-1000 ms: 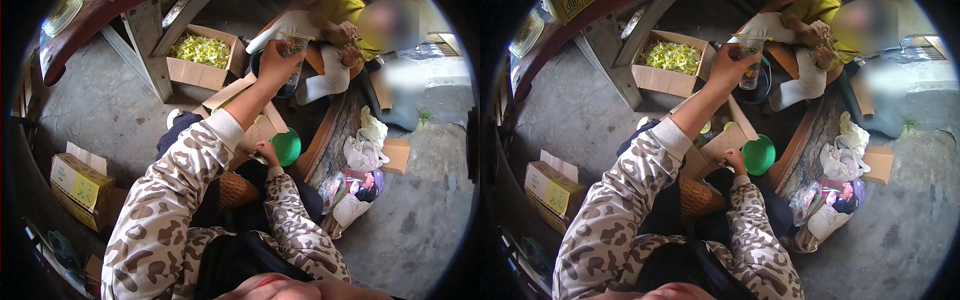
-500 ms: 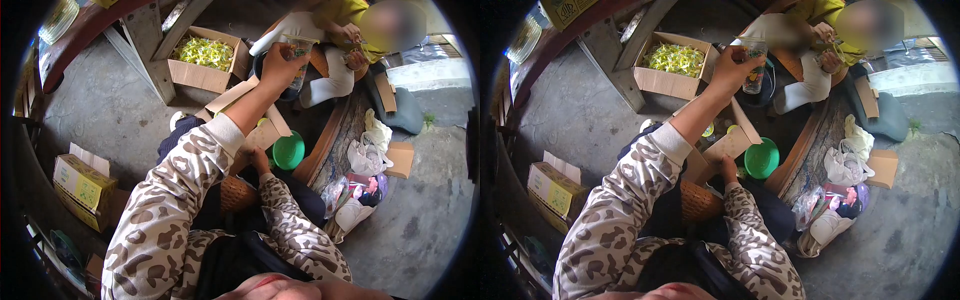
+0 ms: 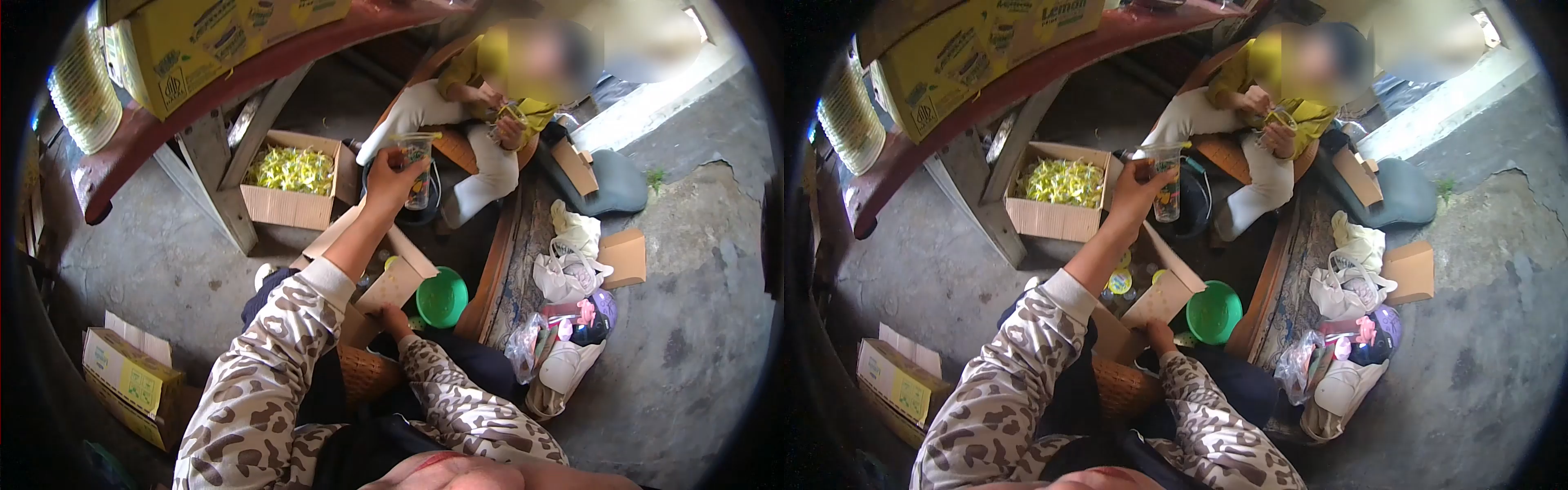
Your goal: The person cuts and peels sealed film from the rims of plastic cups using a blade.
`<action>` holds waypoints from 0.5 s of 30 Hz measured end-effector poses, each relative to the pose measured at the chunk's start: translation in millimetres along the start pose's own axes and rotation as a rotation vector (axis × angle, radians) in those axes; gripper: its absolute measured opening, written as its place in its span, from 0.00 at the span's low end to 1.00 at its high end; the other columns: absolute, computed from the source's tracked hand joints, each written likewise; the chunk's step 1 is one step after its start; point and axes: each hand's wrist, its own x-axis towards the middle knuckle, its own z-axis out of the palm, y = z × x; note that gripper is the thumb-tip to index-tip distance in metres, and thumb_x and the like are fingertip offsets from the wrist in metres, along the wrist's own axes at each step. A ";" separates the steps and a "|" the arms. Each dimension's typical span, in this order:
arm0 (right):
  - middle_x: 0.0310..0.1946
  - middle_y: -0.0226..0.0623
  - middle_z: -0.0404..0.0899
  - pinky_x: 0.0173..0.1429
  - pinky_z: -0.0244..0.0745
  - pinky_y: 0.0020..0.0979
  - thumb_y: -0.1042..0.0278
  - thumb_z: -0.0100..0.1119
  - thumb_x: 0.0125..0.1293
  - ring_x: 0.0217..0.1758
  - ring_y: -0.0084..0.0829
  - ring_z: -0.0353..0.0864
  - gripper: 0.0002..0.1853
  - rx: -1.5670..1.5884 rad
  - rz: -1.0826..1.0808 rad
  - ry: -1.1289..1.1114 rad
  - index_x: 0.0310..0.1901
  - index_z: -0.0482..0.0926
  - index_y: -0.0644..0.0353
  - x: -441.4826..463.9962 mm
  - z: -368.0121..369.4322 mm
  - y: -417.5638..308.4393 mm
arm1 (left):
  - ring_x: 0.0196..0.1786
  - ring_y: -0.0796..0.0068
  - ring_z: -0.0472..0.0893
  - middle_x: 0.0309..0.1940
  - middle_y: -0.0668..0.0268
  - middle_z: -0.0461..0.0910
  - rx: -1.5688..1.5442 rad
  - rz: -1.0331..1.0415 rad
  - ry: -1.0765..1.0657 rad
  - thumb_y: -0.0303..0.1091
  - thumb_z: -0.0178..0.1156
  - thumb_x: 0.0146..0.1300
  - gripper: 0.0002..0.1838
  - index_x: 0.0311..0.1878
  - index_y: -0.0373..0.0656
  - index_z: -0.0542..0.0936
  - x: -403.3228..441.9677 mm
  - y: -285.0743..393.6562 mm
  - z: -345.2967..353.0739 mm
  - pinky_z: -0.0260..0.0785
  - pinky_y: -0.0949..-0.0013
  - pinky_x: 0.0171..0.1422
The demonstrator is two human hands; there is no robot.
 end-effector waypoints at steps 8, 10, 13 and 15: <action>0.33 0.48 0.79 0.45 0.75 0.45 0.69 0.62 0.61 0.40 0.50 0.81 0.07 0.187 -0.250 0.077 0.37 0.77 0.61 48.2 -73.5 -43.6 | 0.47 0.70 0.79 0.45 0.59 0.79 0.015 0.026 -0.025 0.42 0.74 0.54 0.30 0.53 0.33 0.74 -5.3 -0.2 3.0 0.72 0.68 0.55; 0.33 0.47 0.79 0.45 0.75 0.43 0.71 0.64 0.59 0.40 0.48 0.80 0.07 0.234 -0.255 0.109 0.37 0.77 0.61 55.3 -120.8 -72.1 | 0.47 0.71 0.79 0.45 0.60 0.79 0.004 0.026 -0.049 0.41 0.75 0.54 0.29 0.53 0.33 0.74 -13.7 9.1 4.2 0.72 0.68 0.55; 0.33 0.45 0.79 0.44 0.74 0.41 0.73 0.66 0.58 0.39 0.46 0.80 0.09 0.367 -0.419 0.242 0.38 0.76 0.63 48.3 -185.7 -94.4 | 0.47 0.73 0.79 0.45 0.60 0.79 0.027 0.028 -0.069 0.38 0.75 0.54 0.28 0.52 0.33 0.73 -10.0 2.5 1.5 0.72 0.69 0.54; 0.35 0.48 0.79 0.45 0.74 0.43 0.74 0.64 0.59 0.40 0.49 0.81 0.09 0.377 -0.406 0.191 0.40 0.76 0.64 27.8 -225.1 -100.1 | 0.46 0.74 0.78 0.44 0.61 0.78 0.003 0.057 -0.074 0.36 0.74 0.54 0.29 0.53 0.34 0.71 -11.8 1.1 1.7 0.72 0.69 0.53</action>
